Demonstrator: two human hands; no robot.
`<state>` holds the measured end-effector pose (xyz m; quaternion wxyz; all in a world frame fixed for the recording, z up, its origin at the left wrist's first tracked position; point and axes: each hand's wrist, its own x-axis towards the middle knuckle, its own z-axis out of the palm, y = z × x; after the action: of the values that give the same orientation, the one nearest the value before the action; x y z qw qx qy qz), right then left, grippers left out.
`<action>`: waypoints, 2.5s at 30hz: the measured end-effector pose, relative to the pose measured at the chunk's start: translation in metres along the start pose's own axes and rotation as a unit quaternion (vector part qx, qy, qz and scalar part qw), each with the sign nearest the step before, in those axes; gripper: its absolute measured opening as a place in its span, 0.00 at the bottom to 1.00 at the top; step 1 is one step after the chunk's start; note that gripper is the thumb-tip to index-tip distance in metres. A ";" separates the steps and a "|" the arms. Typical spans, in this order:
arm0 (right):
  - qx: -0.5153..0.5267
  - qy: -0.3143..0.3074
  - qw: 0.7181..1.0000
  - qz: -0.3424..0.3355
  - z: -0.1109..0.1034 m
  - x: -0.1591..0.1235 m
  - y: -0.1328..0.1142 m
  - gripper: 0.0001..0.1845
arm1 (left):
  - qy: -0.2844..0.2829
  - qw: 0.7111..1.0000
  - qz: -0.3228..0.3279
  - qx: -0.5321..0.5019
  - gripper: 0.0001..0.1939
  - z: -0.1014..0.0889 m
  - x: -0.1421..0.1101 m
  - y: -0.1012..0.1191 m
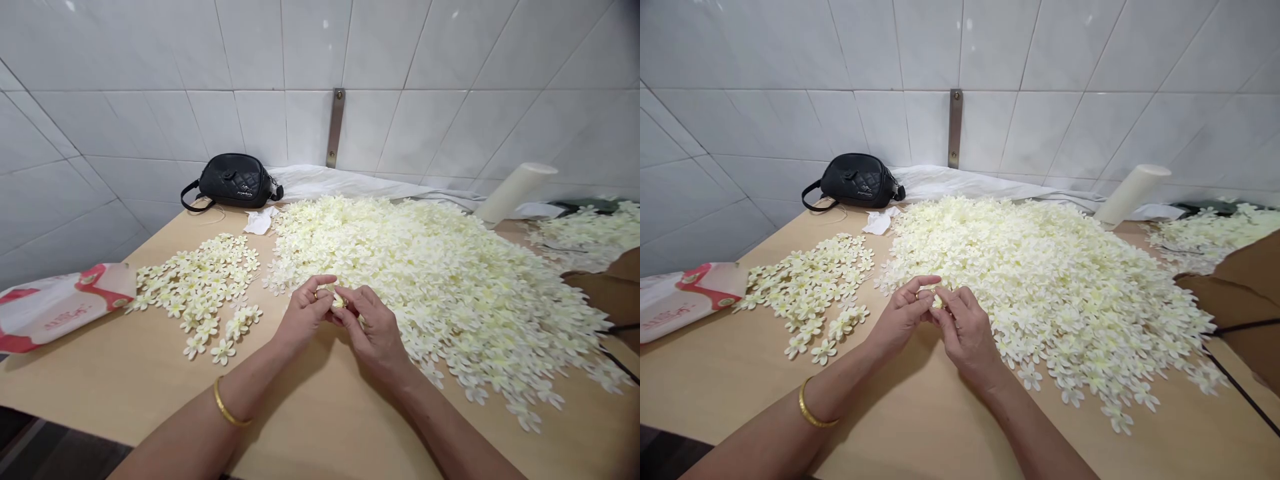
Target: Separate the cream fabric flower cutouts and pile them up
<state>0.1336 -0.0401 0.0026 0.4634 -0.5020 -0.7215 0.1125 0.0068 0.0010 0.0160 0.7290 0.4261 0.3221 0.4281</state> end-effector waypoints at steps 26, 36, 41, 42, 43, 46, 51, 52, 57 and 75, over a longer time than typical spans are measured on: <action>0.010 0.026 0.990 0.140 0.002 0.001 -0.001 0.17 | -0.003 0.994 0.029 0.106 0.10 0.014 -0.011 -0.005; 0.306 -0.033 0.934 0.182 -0.011 0.002 -0.004 0.14 | -0.064 0.986 -0.112 -0.106 0.10 -0.006 0.003 -0.002; 0.268 -0.070 0.952 0.132 -0.017 0.000 -0.002 0.23 | -0.117 0.970 -0.161 -0.139 0.08 -0.007 0.002 -0.003; 0.260 -0.082 0.954 0.125 -0.017 -0.001 -0.002 0.21 | -0.119 0.971 -0.162 -0.129 0.09 -0.007 0.001 -0.003; 0.262 -0.093 0.953 0.120 -0.016 -0.001 -0.002 0.19 | -0.119 0.972 -0.162 -0.118 0.10 -0.006 0.001 -0.004; 0.296 -0.097 0.942 0.122 -0.014 -0.001 -0.006 0.16 | -0.110 0.980 -0.144 -0.088 0.11 -0.002 -0.001 -0.008; 0.227 -0.036 0.965 0.125 -0.012 0.000 -0.016 0.11 | -0.061 0.988 -0.114 -0.081 0.18 0.005 -0.003 -0.013; 0.195 -0.029 0.973 0.117 -0.012 0.000 -0.017 0.11 | -0.048 0.988 -0.109 -0.094 0.19 0.005 -0.003 -0.013; 0.013 0.007 0.997 0.077 -0.013 -0.002 -0.019 0.14 | -0.007 0.986 -0.109 -0.129 0.21 0.005 -0.003 -0.008; 0.080 0.012 0.991 0.107 -0.011 0.000 -0.015 0.16 | -0.070 0.978 -0.135 -0.142 0.17 0.002 -0.003 -0.015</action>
<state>0.1328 -0.0505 0.0175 0.4961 -0.5385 -0.6470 0.2128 0.0123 -0.0065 0.0033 0.8541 0.2998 0.2606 0.3357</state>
